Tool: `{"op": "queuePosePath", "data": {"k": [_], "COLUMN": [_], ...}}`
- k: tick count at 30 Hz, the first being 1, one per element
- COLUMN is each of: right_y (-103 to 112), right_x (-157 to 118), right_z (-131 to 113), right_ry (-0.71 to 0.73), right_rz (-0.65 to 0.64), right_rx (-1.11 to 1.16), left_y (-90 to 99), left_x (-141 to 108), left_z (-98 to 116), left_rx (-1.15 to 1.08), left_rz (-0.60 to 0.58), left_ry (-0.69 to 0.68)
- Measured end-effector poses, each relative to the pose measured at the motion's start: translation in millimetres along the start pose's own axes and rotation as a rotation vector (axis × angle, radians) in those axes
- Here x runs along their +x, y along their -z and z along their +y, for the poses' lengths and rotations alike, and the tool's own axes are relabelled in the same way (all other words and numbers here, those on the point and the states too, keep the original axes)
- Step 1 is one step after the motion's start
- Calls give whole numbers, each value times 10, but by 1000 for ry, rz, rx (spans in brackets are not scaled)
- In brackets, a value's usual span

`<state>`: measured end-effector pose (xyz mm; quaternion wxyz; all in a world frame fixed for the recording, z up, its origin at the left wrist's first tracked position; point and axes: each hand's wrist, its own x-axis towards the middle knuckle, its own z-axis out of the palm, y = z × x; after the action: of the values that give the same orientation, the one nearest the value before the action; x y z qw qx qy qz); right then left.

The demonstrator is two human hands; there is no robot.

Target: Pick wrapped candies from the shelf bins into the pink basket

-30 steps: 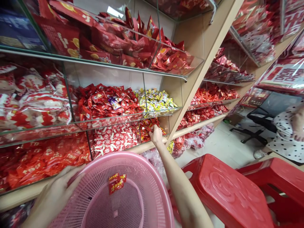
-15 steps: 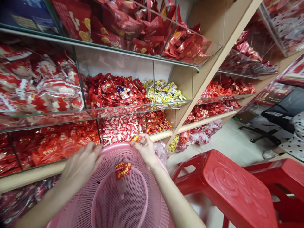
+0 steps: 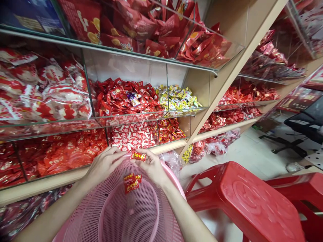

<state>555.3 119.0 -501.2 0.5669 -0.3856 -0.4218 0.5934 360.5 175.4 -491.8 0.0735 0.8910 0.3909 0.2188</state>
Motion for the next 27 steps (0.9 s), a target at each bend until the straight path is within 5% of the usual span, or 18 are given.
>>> {"op": "queuePosePath", "data": {"k": [8,16,27], "right_y": [71,228,230], "right_x": [-20,-47,-26], "right_z": [62,331,507], "right_ry": [23,72,-25], "right_rz": [-58,-154,-207], "right_rx": [-134,-737,-770], "left_y": [-20,-39,-6], "left_x": [6,-24,-45], "left_z": [7,3,37], "left_rx": [-24,-8,5], "left_rz": [16,35,51], "left_ry": [7,-10,-9]}}
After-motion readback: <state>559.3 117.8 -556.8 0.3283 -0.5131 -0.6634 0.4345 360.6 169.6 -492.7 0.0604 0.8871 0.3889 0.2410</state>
